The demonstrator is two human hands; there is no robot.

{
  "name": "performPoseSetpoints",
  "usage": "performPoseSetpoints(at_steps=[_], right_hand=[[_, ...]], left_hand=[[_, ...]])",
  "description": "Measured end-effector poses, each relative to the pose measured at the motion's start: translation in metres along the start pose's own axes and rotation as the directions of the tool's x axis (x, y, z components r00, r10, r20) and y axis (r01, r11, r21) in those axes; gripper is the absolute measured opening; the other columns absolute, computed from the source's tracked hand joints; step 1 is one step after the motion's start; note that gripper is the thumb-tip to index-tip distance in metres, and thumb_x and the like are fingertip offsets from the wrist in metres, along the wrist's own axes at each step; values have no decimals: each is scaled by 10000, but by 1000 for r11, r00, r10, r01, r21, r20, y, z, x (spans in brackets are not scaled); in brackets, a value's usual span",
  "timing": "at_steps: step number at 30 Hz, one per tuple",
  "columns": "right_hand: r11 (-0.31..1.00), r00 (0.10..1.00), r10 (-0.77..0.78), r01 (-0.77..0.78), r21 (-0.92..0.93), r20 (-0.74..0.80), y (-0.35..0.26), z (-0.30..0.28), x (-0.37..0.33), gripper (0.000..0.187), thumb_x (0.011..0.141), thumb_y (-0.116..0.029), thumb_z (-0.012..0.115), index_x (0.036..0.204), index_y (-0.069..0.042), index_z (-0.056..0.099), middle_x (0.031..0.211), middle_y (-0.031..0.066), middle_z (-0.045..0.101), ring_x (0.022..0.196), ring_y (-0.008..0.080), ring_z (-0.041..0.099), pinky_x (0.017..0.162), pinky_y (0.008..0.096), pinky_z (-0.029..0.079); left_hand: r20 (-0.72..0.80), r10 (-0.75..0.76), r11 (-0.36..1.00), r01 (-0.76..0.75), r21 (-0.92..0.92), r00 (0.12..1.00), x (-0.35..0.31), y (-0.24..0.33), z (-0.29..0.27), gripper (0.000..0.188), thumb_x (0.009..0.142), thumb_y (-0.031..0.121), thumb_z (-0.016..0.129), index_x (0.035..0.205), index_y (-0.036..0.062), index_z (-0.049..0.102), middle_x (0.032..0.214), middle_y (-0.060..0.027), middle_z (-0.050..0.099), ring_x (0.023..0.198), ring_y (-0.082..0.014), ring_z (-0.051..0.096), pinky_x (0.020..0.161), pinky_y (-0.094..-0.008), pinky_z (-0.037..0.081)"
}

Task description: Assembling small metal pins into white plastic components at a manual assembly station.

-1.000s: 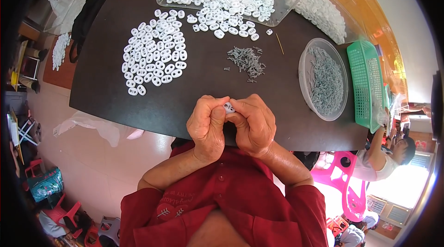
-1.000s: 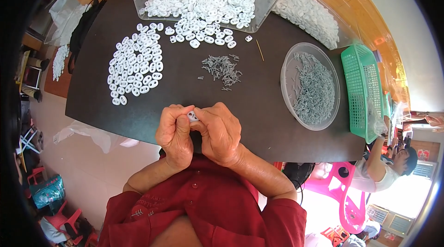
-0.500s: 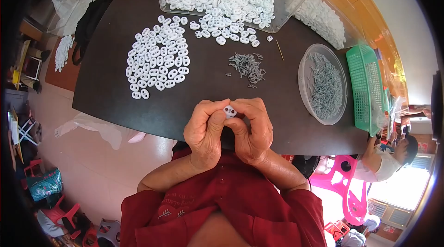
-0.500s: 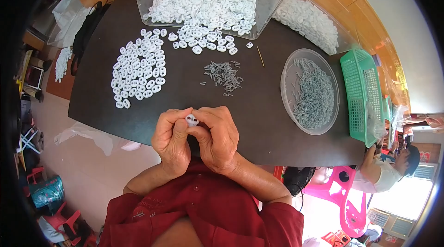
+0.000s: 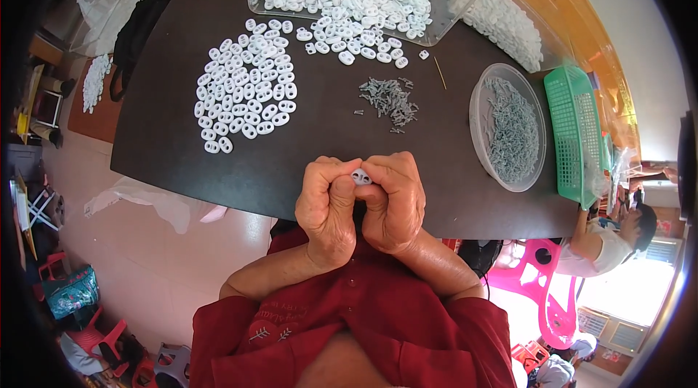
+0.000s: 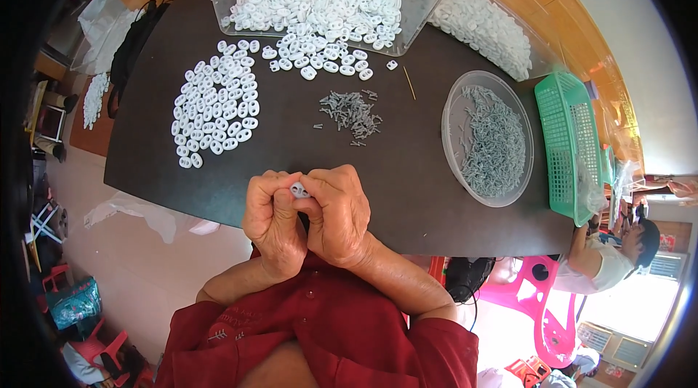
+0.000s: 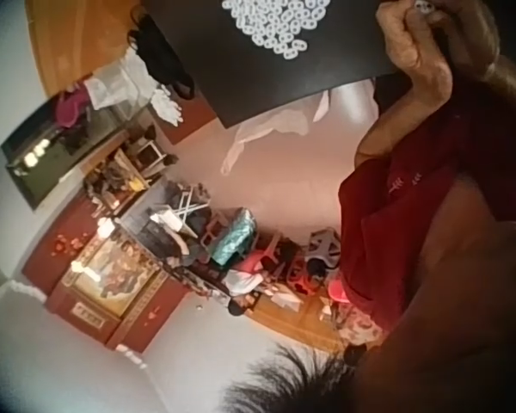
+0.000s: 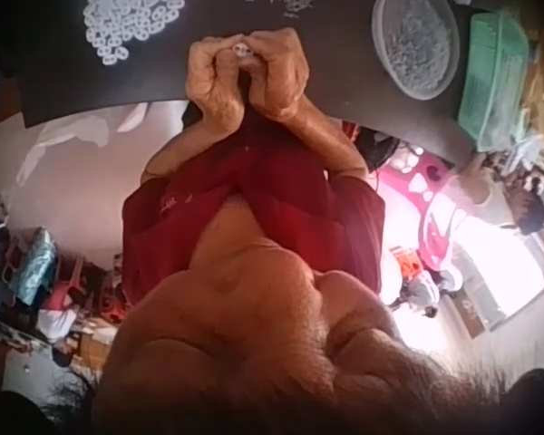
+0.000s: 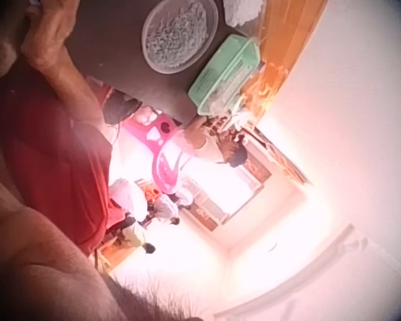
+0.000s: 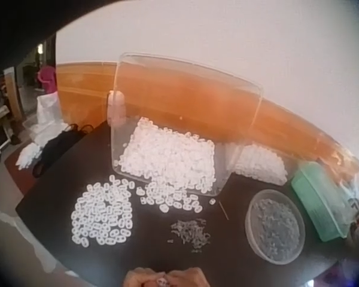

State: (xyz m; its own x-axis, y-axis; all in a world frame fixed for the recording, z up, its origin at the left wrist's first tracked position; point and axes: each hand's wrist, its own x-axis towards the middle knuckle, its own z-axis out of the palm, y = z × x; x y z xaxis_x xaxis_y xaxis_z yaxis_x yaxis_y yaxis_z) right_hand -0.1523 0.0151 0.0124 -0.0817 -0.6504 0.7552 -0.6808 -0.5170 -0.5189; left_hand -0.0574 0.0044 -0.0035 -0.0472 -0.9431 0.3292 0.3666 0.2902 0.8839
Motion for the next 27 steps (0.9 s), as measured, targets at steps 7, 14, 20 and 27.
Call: performPoseSetpoints(at_steps=[7, 14, 20, 27], right_hand=[[1000, 999, 19, -19, 16, 33, 1, 3, -1, 224, 883, -104, 606, 1050, 24, 531, 886, 138, 598, 721, 233, 547, 603, 306, 461], [999, 1000, -13, 13, -29, -17, 2, 11, -2, 200, 901, -117, 584, 1029, 25, 527, 891, 145, 591, 720, 228, 541, 599, 308, 455], [1000, 998, 20, -19, 19, -53, 1, 14, -4, 166, 877, -84, 596, 984, 25, 535, 860, 142, 578, 677, 229, 520, 562, 310, 439], [999, 998, -3, 6, 41, -68, 5, 15, -2, 179, 816, -16, 634, 965, 33, 548, 843, 145, 573, 660, 251, 520, 544, 317, 433]], left_hand=[[28, -169, 966, 171, -196, 985, 4, 3, -7, 181, 967, 132, 498, 1024, -23, 574, 852, -15, 520, 748, -59, 451, 677, -195, 390], [9, -86, 991, 87, -100, 996, 1, 0, -7, 189, 967, 142, 498, 1029, -23, 568, 854, -22, 522, 751, -75, 459, 676, -202, 393], [-20, 20, 1000, -19, 24, 1000, 1, -2, -2, 173, 969, 133, 487, 1007, -19, 561, 824, -37, 519, 716, -91, 466, 639, -218, 396], [-41, 50, 995, -47, 86, 998, 1, -8, -2, 155, 964, 116, 495, 1007, -15, 566, 810, -36, 520, 702, -92, 467, 622, -217, 396]])
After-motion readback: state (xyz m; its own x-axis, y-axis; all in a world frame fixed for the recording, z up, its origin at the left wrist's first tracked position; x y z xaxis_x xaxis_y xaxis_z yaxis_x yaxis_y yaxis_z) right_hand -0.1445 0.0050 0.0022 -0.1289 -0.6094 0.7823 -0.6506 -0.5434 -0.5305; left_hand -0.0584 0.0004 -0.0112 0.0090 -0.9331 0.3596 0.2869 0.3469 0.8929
